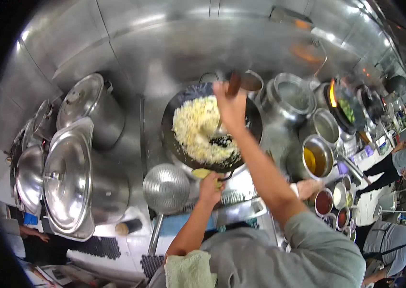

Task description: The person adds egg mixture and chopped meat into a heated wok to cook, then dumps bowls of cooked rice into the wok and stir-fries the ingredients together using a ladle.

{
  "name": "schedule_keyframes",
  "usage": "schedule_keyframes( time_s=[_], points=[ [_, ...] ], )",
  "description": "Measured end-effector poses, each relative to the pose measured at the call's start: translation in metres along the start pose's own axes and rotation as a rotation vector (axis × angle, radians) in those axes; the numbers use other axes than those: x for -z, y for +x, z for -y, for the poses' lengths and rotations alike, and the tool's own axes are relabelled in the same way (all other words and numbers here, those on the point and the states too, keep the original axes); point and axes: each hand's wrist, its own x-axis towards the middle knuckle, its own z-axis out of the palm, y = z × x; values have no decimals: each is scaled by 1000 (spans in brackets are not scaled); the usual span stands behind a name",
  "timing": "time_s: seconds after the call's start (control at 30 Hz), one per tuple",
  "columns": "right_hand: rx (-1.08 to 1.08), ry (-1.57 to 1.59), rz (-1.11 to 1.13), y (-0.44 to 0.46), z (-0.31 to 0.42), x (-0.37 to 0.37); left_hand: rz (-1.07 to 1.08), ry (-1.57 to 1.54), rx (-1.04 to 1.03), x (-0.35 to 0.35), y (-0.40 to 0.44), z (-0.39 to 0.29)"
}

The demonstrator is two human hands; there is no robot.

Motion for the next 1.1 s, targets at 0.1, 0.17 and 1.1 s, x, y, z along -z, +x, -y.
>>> schedule_keyframes(
  time_s=[0.1, 0.17, 1.1],
  points=[
    [-97, 133, -19, 37, 87, 18, -46, -44, -62, -30, -77, 10],
    [-95, 209, -28, 35, 173, 38, 15, -26, 35, -37, -124, 12],
    [100, 295, -58, 56, 253, 31, 166, 95, -281, 27, -11, 33]
  ],
)
